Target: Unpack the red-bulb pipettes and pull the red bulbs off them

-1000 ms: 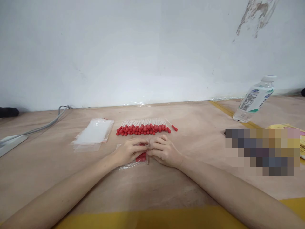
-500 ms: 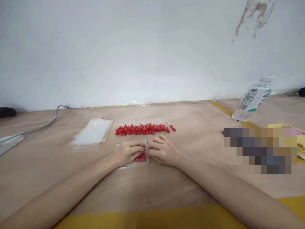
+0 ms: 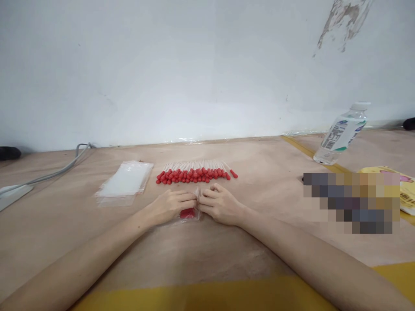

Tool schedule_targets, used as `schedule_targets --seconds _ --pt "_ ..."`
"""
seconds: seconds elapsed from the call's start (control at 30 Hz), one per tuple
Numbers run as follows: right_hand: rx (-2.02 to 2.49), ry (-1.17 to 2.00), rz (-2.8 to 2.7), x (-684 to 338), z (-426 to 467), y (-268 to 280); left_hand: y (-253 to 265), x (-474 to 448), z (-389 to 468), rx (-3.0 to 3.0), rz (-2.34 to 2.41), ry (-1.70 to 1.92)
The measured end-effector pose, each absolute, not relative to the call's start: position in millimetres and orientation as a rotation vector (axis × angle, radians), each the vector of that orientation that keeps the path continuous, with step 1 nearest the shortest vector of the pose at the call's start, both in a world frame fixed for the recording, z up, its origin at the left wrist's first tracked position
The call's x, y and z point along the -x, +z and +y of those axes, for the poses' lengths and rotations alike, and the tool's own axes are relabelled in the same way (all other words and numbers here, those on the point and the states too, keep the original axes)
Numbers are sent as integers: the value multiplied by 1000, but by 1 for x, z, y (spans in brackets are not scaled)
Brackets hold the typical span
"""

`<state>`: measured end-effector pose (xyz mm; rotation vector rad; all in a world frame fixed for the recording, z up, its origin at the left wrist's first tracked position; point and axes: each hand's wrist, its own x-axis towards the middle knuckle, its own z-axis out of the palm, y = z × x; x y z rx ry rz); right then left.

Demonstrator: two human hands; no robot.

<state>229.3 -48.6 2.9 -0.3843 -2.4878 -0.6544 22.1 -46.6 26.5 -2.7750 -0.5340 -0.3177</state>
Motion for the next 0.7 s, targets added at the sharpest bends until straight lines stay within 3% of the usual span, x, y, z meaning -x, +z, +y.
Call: schedule_targets --seconds 0.17,0.4,0.7 --pt "511 -443 -2574 -234 -49 4 52 -11 -47 2630 -566 -340" --pt "954 361 -2352 -232 -58 11 57 -12 -54 2654 -689 -330" --pt "1021 591 -2310 -225 -51 9 28 6 -76 3123 -1408 -582"
